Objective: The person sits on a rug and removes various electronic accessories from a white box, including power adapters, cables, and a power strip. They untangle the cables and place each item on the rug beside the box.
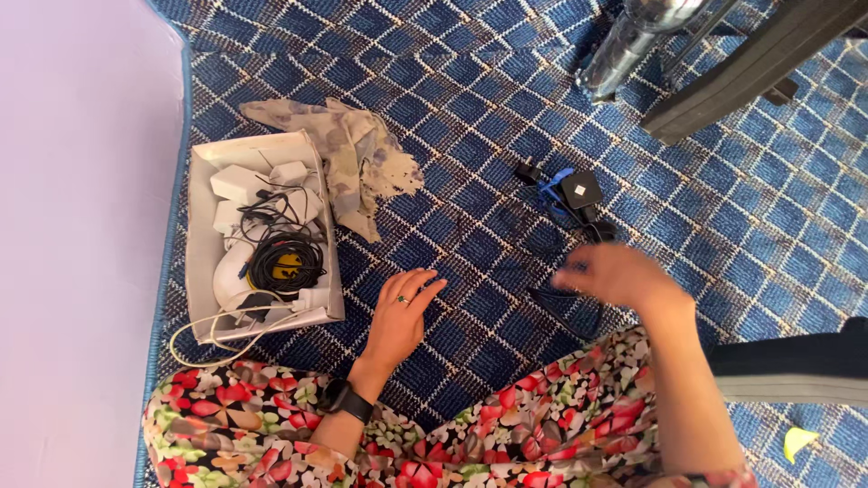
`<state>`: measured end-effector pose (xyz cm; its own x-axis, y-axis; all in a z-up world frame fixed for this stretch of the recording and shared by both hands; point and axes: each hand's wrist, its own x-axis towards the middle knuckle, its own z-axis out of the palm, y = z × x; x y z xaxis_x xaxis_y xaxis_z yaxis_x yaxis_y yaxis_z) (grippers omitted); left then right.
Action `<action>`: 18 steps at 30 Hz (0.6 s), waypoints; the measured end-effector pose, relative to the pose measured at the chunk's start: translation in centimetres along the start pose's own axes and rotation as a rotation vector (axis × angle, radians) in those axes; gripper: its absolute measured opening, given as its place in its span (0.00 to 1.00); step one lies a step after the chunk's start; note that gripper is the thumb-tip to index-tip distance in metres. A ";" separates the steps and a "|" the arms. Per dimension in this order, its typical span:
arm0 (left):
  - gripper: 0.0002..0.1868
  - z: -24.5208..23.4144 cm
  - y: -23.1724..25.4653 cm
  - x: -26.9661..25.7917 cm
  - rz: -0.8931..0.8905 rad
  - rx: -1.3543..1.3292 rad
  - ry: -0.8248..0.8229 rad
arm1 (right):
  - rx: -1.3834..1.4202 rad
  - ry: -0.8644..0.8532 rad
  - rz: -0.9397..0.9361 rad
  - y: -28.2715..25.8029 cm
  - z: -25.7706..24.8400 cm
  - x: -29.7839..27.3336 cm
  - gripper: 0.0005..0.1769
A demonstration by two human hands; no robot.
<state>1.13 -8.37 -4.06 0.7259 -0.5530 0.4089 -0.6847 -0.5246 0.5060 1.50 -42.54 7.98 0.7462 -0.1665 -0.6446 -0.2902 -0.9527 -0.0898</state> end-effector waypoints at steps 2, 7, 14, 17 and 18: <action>0.27 0.3 -0.2 -0.1 0.000 -0.012 0.002 | -0.077 -0.097 -0.040 -1.7 0.7 -2.3 0.33; 0.27 1.5 -1.0 -1.0 0.013 -0.027 0.013 | -0.075 0.023 -0.039 -1.8 1.9 -2.3 0.22; 0.27 1.5 -0.9 -1.0 0.010 -0.022 0.010 | -0.174 0.818 0.204 3.7 -1.0 5.5 0.13; 0.28 1.4 -0.9 -1.0 -0.010 -0.040 -0.011 | -0.234 0.917 0.252 6.8 -0.7 12.1 0.14; 0.28 1.5 -0.9 -1.0 -0.016 -0.039 -0.016 | -0.266 0.931 0.268 7.6 -0.1 14.4 0.11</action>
<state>0.92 -8.32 -6.03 0.7352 -0.5553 0.3888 -0.6699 -0.5078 0.5416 10.07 -52.20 -1.94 0.8805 -0.4074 0.2423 -0.4584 -0.8618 0.2172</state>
